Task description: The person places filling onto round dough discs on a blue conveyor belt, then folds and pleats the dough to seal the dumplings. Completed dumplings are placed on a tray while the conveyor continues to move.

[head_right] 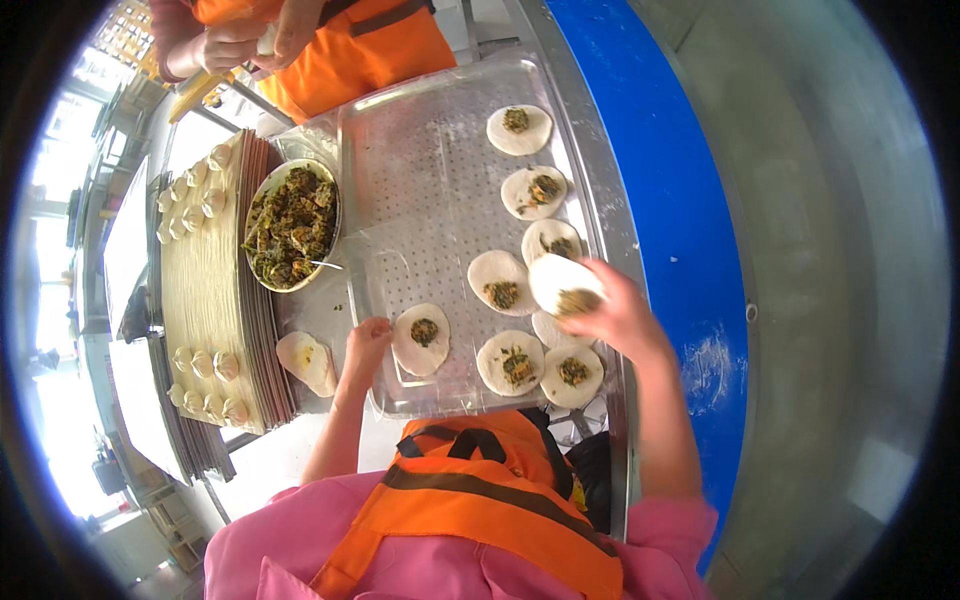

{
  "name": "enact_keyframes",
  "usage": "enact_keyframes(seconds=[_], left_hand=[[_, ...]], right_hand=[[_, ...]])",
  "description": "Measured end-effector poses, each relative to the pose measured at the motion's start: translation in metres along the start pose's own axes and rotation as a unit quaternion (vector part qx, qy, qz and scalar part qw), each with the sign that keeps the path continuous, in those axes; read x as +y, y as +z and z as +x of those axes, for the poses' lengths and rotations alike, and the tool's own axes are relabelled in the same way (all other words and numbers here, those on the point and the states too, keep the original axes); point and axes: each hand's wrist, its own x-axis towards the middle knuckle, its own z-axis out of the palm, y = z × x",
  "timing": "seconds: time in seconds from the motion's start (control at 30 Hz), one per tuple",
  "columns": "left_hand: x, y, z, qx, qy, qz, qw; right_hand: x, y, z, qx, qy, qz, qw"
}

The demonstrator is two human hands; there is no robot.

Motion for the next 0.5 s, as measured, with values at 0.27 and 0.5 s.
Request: enact_keyframes(seconds=[0.27, 0.5], left_hand=[[0.012, 0.004, 0.005, -0.011, -0.051, 0.001, 0.999], [0.029, 0.006, 0.005, -0.091, 0.057, 0.029, 0.994]], right_hand=[[0.026, 0.080, 0.179, -0.131, 0.043, -0.224, 0.965], [0.033, 0.074, 0.168, 0.010, -0.060, -0.403, 0.913]])
